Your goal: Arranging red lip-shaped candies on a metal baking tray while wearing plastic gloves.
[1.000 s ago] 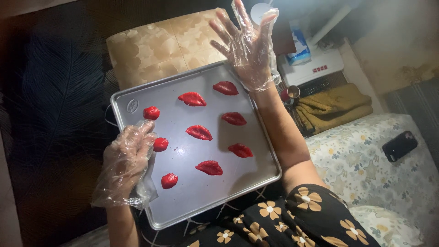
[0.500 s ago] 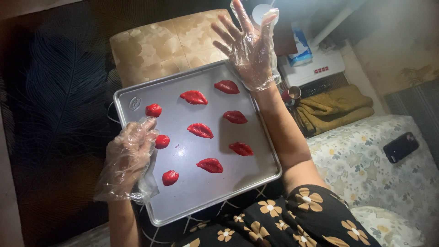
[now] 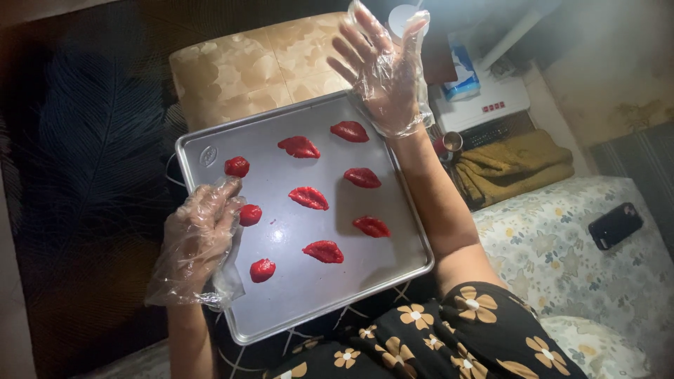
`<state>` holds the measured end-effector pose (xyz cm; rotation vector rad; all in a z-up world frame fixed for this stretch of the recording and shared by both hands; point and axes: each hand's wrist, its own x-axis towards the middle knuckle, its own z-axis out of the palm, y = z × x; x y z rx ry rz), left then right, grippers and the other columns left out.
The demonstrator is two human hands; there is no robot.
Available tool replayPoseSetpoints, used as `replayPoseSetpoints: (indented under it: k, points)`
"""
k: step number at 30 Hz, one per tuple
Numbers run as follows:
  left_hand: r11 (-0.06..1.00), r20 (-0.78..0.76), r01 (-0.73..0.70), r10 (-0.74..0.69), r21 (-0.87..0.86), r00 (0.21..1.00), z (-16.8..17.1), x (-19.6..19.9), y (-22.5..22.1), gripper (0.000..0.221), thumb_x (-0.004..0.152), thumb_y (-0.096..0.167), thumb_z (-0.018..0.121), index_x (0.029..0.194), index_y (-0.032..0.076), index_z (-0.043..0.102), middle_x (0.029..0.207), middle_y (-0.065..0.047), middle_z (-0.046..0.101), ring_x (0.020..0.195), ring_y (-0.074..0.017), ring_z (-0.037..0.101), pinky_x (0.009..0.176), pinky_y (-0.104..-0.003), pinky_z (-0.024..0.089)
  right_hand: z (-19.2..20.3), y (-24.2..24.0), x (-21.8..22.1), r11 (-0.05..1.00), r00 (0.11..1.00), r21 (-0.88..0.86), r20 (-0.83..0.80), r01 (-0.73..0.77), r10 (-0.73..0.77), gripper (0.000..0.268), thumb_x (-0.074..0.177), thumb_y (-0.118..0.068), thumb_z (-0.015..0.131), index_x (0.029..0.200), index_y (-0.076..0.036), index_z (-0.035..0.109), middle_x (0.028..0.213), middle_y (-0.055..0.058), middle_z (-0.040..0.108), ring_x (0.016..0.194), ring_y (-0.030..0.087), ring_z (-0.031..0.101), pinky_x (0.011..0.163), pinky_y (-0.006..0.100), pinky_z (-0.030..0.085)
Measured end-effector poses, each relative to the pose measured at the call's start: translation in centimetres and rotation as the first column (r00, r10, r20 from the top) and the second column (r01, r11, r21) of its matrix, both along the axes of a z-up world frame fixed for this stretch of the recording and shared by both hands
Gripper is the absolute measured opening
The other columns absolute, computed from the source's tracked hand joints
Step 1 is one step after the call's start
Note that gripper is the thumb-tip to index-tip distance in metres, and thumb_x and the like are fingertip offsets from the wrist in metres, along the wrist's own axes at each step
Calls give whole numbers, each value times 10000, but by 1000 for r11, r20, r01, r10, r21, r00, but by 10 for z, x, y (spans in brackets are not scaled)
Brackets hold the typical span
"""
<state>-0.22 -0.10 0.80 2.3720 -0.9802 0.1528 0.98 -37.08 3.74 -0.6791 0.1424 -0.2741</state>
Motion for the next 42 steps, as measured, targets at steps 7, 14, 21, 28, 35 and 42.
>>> replayPoseSetpoints:
  k: [7, 14, 21, 28, 35, 42]
  points:
    - [999, 67, -46, 44, 29, 997, -27, 10, 8, 330, 990, 171, 617, 1305, 190, 712, 1115, -54, 712, 836, -278, 711, 690, -415, 569, 8, 0, 3, 944, 890, 39, 348, -327, 294, 552, 891, -655, 450, 746, -125, 508, 711, -12, 434, 690, 173, 472, 793, 370, 399]
    - [999, -70, -34, 33, -16, 997, -29, 17, 11, 376, 923, 281, 641, 1284, 358, 712, 947, 1, 703, 840, -311, 749, 690, -462, 626, 5, -4, 1, 980, 960, -29, 196, -198, 200, 659, 826, -787, 441, 572, -190, 326, 515, -10, 284, 465, 144, 305, 439, 277, 260]
    - [991, -151, -133, 130, -10, 980, -21, 12, 5, 287, 904, 315, 661, 1177, 310, 748, 971, -47, 739, 842, -384, 740, 677, -507, 620, 9, 5, 0, 972, 950, -37, 206, -230, 233, 654, 862, -786, 367, 540, -218, 325, 459, -50, 274, 353, 85, 294, 328, 222, 232]
    - [1000, -35, -8, 7, -20, 999, -22, 10, 7, 304, 982, 204, 587, 1254, 224, 721, 1034, -46, 711, 888, -292, 735, 769, -428, 574, 7, 2, -1, 944, 923, 87, 254, -318, 288, 637, 867, -741, 371, 567, -181, 411, 467, -41, 340, 365, 91, 351, 321, 231, 261]
    - [1000, -10, 7, -7, -10, 1000, -7, 6, 2, 301, 995, 181, 650, 1276, 101, 726, 1114, -100, 715, 865, -277, 720, 793, -401, 573, -19, -19, 3, 917, 870, 79, 357, -390, 339, 892, 969, -725, 325, 1516, -50, 528, 512, -13, 338, 414, 78, 265, 411, 253, 248]
    - [999, 8, -47, 47, 16, 999, -14, 4, 1, 294, 993, 214, 660, 1263, 141, 753, 1195, -73, 726, 1013, -271, 726, 862, -405, 558, -19, -14, 4, 915, 883, 130, 345, -381, 318, 928, 958, -738, 281, 1597, -72, 386, 475, 16, 369, 378, 102, 295, 387, 277, 274]
